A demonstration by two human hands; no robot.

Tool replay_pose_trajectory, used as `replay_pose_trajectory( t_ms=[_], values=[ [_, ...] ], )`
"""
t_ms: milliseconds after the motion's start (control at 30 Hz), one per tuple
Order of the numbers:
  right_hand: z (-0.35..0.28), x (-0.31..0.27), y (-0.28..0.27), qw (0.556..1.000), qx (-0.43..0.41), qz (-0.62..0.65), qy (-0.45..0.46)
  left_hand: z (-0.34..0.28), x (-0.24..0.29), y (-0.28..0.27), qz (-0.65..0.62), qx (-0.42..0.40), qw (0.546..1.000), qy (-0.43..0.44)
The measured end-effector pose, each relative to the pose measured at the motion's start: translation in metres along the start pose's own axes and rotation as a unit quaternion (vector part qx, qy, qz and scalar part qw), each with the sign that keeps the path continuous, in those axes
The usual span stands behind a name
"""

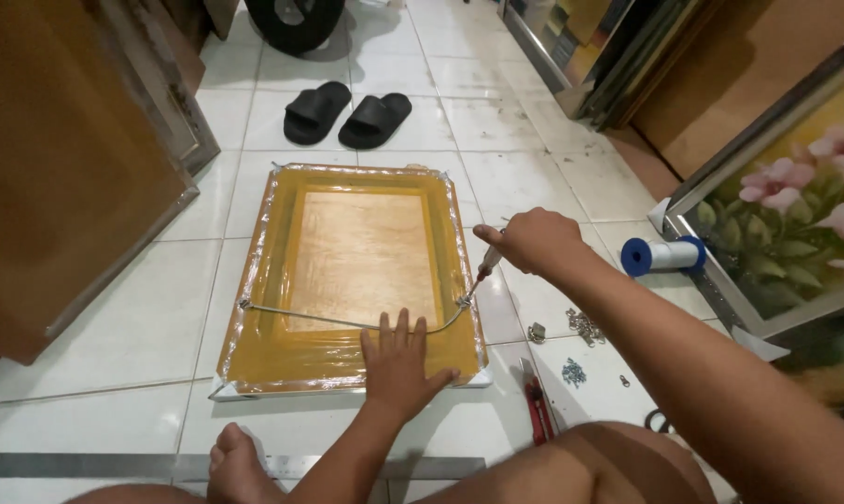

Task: The person sits on the floor and uses a screwdriver to attach a metal wire to the back of a wooden picture frame. They tighten the wire at both ends and then remove the excess wire.

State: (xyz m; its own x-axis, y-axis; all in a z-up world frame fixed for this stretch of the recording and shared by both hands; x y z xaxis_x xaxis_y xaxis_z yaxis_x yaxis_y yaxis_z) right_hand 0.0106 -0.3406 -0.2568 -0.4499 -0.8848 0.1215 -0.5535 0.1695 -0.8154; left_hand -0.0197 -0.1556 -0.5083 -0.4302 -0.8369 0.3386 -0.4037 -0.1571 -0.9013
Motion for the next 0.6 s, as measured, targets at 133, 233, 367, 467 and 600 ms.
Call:
replay_pose_trajectory(
  t_ms=[133,233,367,467,600],
  values=[
    [0.04,0.005,0.0,0.999,0.037,-0.016,0.006,-0.024,0.001,-0.009,0.07,-0.037,0.996,0.029],
    [0.064,-0.003,0.012,0.998,-0.026,0.033,-0.044,-0.024,0.001,-0.006,0.09,-0.05,0.994,0.023],
    [0.056,-0.021,0.01,0.991,-0.026,-0.042,-0.127,-0.024,0.001,-0.008,0.094,-0.04,0.994,0.031],
    [0.053,-0.031,0.008,0.981,-0.027,-0.088,-0.171,-0.022,0.002,-0.01,0.096,-0.049,0.994,0.031],
    [0.057,-0.039,0.005,0.968,0.0,-0.135,-0.213,-0.027,0.004,-0.012,0.102,-0.082,0.991,0.021]
  ],
)
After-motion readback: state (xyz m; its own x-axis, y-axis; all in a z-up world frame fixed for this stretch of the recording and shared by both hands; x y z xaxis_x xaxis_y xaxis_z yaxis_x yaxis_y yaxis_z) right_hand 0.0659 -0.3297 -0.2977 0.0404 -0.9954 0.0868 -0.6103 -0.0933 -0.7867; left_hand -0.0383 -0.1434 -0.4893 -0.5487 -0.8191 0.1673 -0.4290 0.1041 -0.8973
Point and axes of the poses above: each hand's wrist, its own z-axis towards the middle knuckle, its own y-axis out of the palm, x = y × z, the point moved 9 cm from there along z, towards the middle knuckle, and after that the axes turned 13 degrees about -x, right-handed, at the moved point
